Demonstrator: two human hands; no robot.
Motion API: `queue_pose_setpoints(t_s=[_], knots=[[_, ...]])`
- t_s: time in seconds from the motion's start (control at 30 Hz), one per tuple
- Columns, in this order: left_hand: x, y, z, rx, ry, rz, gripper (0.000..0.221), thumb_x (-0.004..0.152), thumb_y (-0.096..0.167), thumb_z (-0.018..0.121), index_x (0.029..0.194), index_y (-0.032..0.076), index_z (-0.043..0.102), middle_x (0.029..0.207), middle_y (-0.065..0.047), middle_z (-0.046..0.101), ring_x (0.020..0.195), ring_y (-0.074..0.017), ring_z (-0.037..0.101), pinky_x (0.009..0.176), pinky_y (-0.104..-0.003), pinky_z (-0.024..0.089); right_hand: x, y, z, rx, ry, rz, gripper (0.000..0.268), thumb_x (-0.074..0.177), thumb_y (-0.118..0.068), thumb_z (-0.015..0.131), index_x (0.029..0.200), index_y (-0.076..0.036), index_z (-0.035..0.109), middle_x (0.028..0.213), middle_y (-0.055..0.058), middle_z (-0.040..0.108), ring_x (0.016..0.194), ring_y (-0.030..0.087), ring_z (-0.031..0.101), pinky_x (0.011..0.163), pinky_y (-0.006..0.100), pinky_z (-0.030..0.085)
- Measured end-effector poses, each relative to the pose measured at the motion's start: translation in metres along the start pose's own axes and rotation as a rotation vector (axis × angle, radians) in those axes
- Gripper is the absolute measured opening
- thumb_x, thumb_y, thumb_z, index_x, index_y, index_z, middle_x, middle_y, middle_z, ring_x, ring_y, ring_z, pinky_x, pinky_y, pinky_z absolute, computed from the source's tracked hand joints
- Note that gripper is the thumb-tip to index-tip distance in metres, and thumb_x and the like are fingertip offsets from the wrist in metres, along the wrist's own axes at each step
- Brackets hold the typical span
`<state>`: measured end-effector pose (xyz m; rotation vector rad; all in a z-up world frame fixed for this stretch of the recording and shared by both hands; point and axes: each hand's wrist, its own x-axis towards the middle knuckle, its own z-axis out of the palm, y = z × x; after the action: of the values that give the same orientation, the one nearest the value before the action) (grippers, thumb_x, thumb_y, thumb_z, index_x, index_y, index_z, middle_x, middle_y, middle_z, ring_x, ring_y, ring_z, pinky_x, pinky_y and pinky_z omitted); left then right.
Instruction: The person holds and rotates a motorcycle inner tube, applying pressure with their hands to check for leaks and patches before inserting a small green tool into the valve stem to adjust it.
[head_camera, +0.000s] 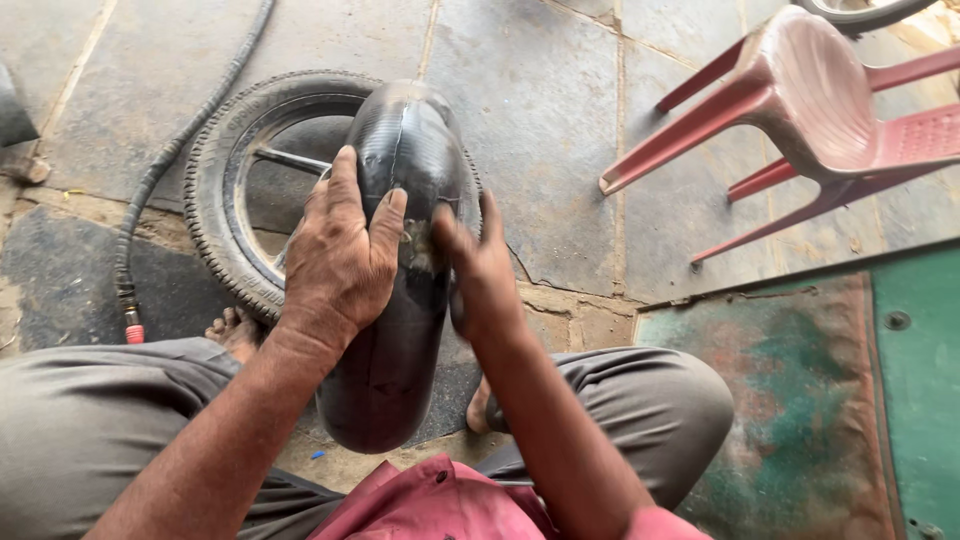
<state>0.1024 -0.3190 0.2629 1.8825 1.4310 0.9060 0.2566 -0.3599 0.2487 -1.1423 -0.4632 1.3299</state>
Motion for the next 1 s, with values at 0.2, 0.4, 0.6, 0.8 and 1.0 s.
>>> queue_pose_setpoints(t_s=[0.2, 0.4, 0.6, 0.8, 1.0], knots=[[0.012, -0.007, -0.012, 0.017, -0.039, -0.089, 0.076, 0.106, 0.054, 0.048, 0.159, 0.002, 0.032, 0.144, -0.033, 0.05, 0.131, -0.0471, 0.054, 0.108, -0.052, 0.046, -0.004, 0.016, 0.001, 0.091, -0.121, 0.08, 0.118, 0.078, -0.038, 0.085, 0.165, -0.01, 0.012, 0.154, 0.029, 0.044, 0.136, 0.038, 0.051, 0.113, 0.049, 0.045], [0.008, -0.011, -0.01, -0.027, -0.049, -0.081, 0.074, 0.104, 0.052, 0.046, 0.158, 0.002, 0.032, 0.143, -0.031, 0.051, 0.129, -0.0445, 0.057, 0.105, -0.051, 0.048, -0.011, 0.035, -0.01, 0.152, -0.157, 0.091, 0.095, 0.089, -0.038, 0.077, 0.162, -0.009, 0.024, 0.154, 0.018, 0.049, 0.139, 0.031, 0.051, 0.114, 0.045, 0.046], [0.011, 0.0, -0.019, 0.005, -0.16, -0.189, 0.107, 0.089, 0.068, 0.064, 0.162, 0.005, 0.019, 0.15, -0.031, 0.042, 0.136, -0.0446, 0.049, 0.109, -0.05, 0.046, 0.039, 0.031, -0.011, 0.341, -0.294, 0.154, 0.073, 0.108, -0.045, 0.067, 0.156, 0.003, 0.04, 0.138, 0.022, 0.054, 0.123, 0.033, 0.057, 0.106, 0.048, 0.051], [0.012, -0.002, -0.038, -0.019, -0.352, -0.073, 0.146, 0.058, 0.061, 0.091, 0.166, 0.012, 0.007, 0.164, -0.028, 0.022, 0.145, -0.0442, 0.03, 0.114, -0.052, 0.034, -0.004, 0.025, -0.01, 0.208, -0.345, 0.122, 0.073, 0.097, -0.042, 0.066, 0.156, -0.014, 0.035, 0.147, 0.013, 0.053, 0.131, 0.028, 0.057, 0.11, 0.045, 0.05], [0.002, -0.003, -0.022, -0.01, -0.21, -0.084, 0.105, 0.087, 0.061, 0.069, 0.163, 0.006, 0.022, 0.16, -0.033, 0.03, 0.145, -0.0471, 0.039, 0.116, -0.048, 0.039, -0.007, 0.009, -0.014, 0.167, -0.427, 0.155, 0.091, 0.093, -0.036, 0.076, 0.163, -0.011, 0.024, 0.153, 0.015, 0.047, 0.141, 0.031, 0.048, 0.118, 0.05, 0.044]])
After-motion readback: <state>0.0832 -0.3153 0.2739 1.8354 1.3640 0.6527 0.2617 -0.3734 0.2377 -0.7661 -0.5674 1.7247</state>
